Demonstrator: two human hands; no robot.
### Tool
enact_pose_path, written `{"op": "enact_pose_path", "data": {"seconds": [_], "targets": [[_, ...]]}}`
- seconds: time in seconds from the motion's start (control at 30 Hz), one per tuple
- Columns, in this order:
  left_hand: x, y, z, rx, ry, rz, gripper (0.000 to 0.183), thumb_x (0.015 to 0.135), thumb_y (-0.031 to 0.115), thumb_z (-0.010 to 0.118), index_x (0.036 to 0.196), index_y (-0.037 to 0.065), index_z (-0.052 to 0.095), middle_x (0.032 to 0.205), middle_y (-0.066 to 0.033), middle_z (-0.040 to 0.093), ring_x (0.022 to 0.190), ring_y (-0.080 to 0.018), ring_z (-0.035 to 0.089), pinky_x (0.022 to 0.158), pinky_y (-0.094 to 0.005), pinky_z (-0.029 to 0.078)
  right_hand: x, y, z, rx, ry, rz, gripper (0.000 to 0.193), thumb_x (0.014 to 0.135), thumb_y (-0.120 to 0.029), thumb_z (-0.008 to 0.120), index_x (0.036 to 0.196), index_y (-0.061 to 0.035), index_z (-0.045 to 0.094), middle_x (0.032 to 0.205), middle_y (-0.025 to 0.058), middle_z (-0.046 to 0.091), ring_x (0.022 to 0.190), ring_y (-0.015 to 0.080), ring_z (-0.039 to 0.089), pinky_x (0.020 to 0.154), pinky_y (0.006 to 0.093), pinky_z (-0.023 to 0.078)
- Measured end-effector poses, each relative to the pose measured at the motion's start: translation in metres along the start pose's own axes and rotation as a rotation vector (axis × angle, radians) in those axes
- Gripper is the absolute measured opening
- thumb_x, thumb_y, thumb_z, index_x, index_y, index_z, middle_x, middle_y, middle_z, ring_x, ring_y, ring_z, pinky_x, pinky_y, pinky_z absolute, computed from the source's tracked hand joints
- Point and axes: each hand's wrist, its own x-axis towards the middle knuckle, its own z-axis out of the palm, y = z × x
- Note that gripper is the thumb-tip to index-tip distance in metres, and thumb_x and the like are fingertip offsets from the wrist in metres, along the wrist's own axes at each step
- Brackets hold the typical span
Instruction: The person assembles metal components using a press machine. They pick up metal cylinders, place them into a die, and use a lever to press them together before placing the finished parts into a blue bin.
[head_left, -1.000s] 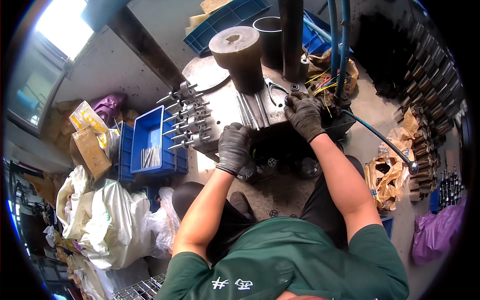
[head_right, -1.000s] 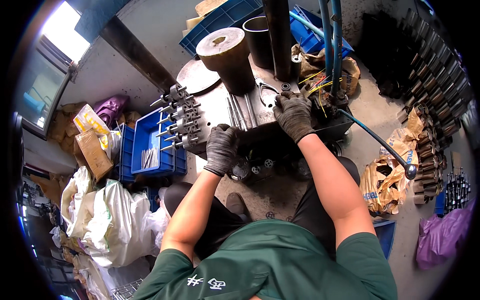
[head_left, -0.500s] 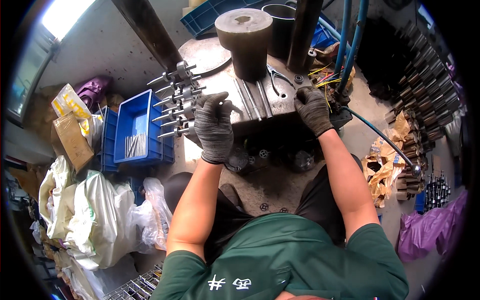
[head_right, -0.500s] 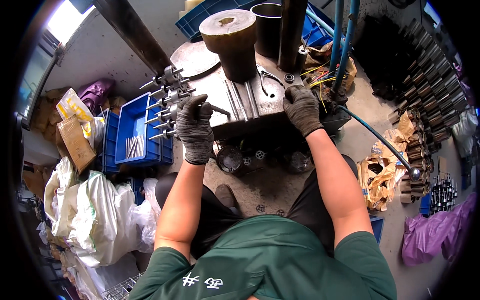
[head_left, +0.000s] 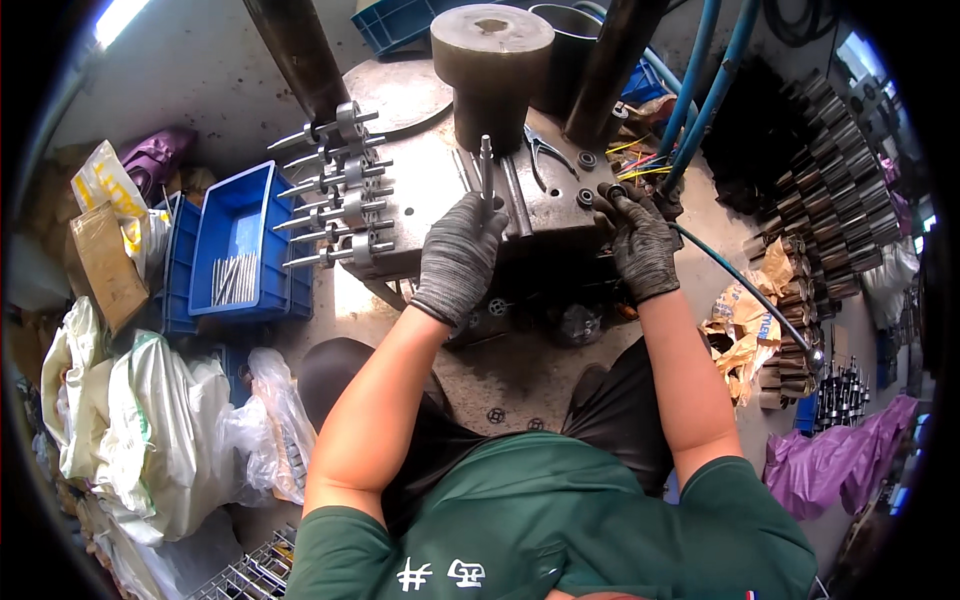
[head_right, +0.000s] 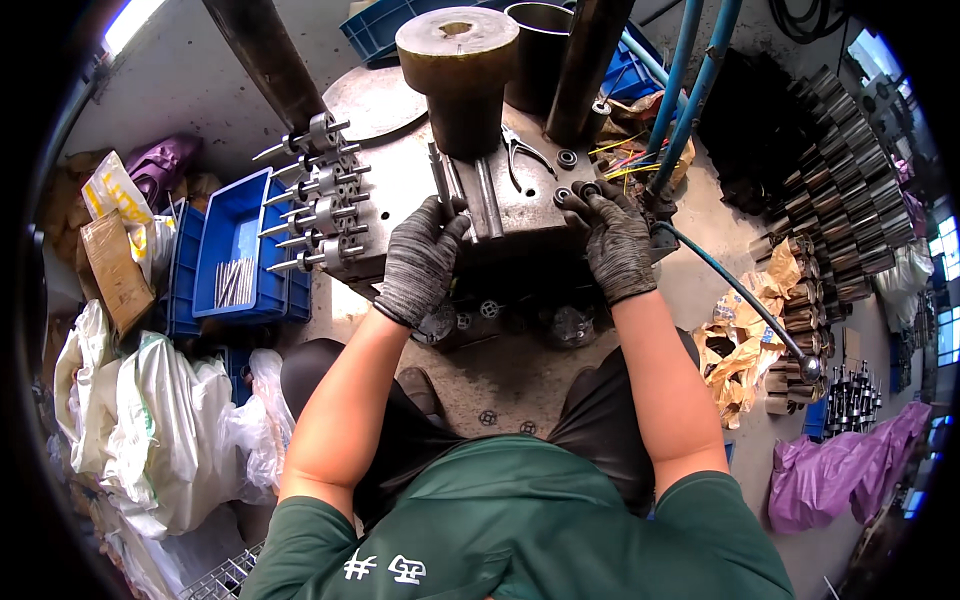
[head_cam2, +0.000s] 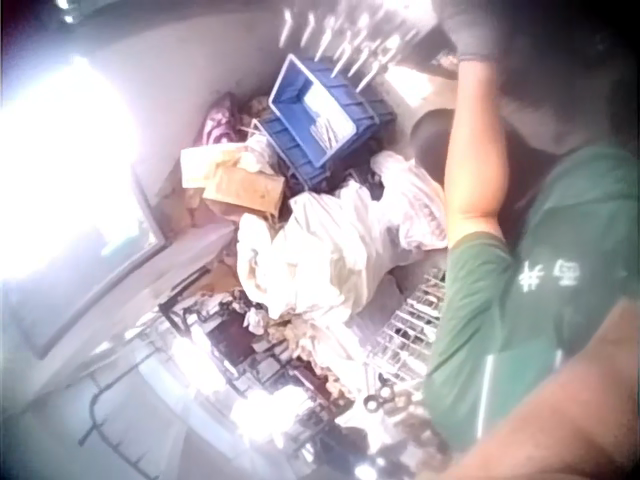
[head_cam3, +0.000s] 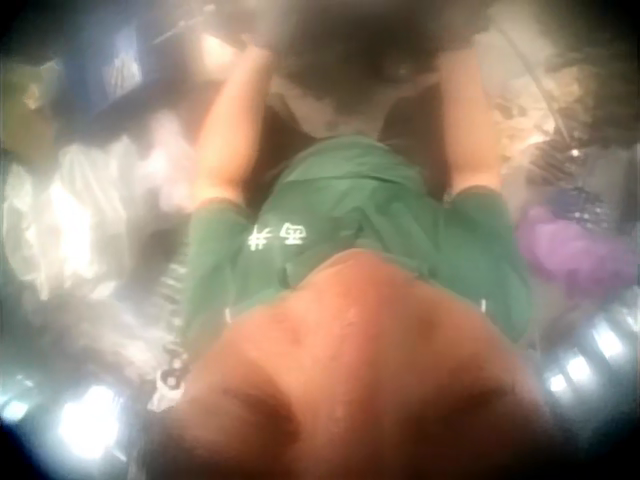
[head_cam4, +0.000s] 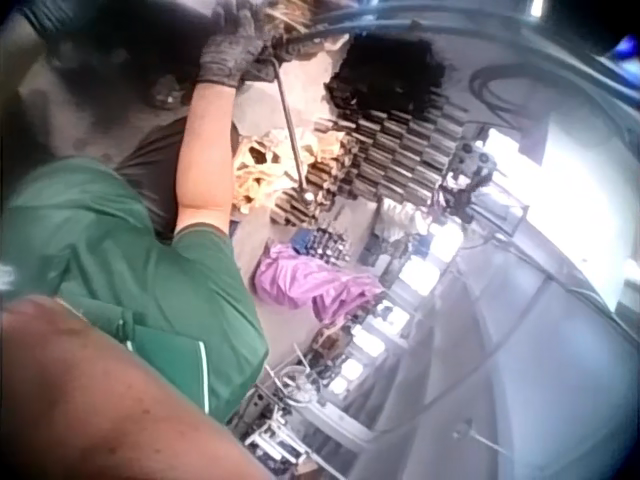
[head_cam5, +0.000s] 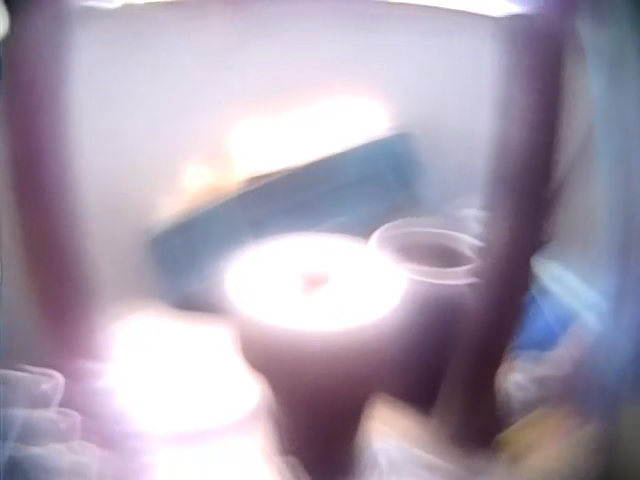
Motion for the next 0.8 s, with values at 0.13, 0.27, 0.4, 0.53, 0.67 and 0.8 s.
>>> {"op": "enact_pose_path", "data": {"seconds": [0.13,0.27,0.4,0.53,0.67,0.8], "targets": [[-0.035,0.012,0.014,-0.327,-0.365,-0.164,0.024,0.099,0.019,0.071,0.116,0.002,0.068,0.089,-0.0030,0.071,0.085,-0.0108,0.064,0.079,-0.0301,0.054,-0.023,0.012,0.018,0.049,-0.152,0.045,0.037,0.100,0.000,0.055,0.137,0.0028,0.051,0.121,0.0174,0.065,0.109,0.0333,0.070,0.089,0.0416,0.062],[-0.048,0.011,0.040,-0.334,-0.573,-0.242,0.027,0.099,0.022,0.070,0.117,0.002,0.068,0.088,-0.0039,0.070,0.080,-0.0107,0.065,0.075,-0.0289,0.055,-0.033,0.020,0.022,0.001,-0.240,0.078,0.040,0.100,-0.002,0.054,0.140,0.0025,0.052,0.129,0.0213,0.066,0.109,0.0314,0.070,0.092,0.0406,0.061],[-0.052,-0.001,0.050,-0.343,-0.639,-0.265,0.025,0.102,0.020,0.066,0.119,0.002,0.065,0.081,-0.0033,0.066,0.069,-0.0093,0.061,0.064,-0.0282,0.054,-0.042,0.016,0.030,-0.093,-0.258,0.088,0.039,0.101,-0.003,0.055,0.139,0.0025,0.055,0.130,0.0213,0.066,0.108,0.0307,0.071,0.092,0.0403,0.061],[-0.053,0.000,0.049,-0.381,-0.673,-0.292,0.025,0.102,0.017,0.063,0.121,0.000,0.063,0.079,-0.0035,0.065,0.067,-0.0101,0.061,0.063,-0.0290,0.053,-0.044,0.015,0.030,-0.117,-0.253,0.074,0.036,0.099,-0.001,0.058,0.135,0.0028,0.059,0.130,0.0201,0.067,0.107,0.0290,0.072,0.092,0.0396,0.061],[-0.052,0.002,0.048,-0.365,-0.659,-0.277,0.025,0.101,0.017,0.065,0.120,0.000,0.064,0.079,-0.0036,0.065,0.067,-0.0099,0.060,0.063,-0.0284,0.053,-0.048,0.005,0.033,-0.160,-0.311,0.039,0.029,0.097,0.000,0.060,0.125,0.0034,0.066,0.129,0.0192,0.068,0.113,0.0272,0.069,0.098,0.0393,0.058],[-0.050,0.006,0.047,-0.317,-0.641,-0.274,0.027,0.100,0.017,0.068,0.121,0.000,0.064,0.084,-0.0042,0.067,0.070,-0.0103,0.062,0.067,-0.0285,0.054,-0.039,0.009,0.019,-0.112,-0.347,-0.042,0.030,0.099,-0.011,0.061,0.126,0.0016,0.066,0.128,0.0189,0.068,0.118,0.0281,0.065,0.105,0.0423,0.052]]}}
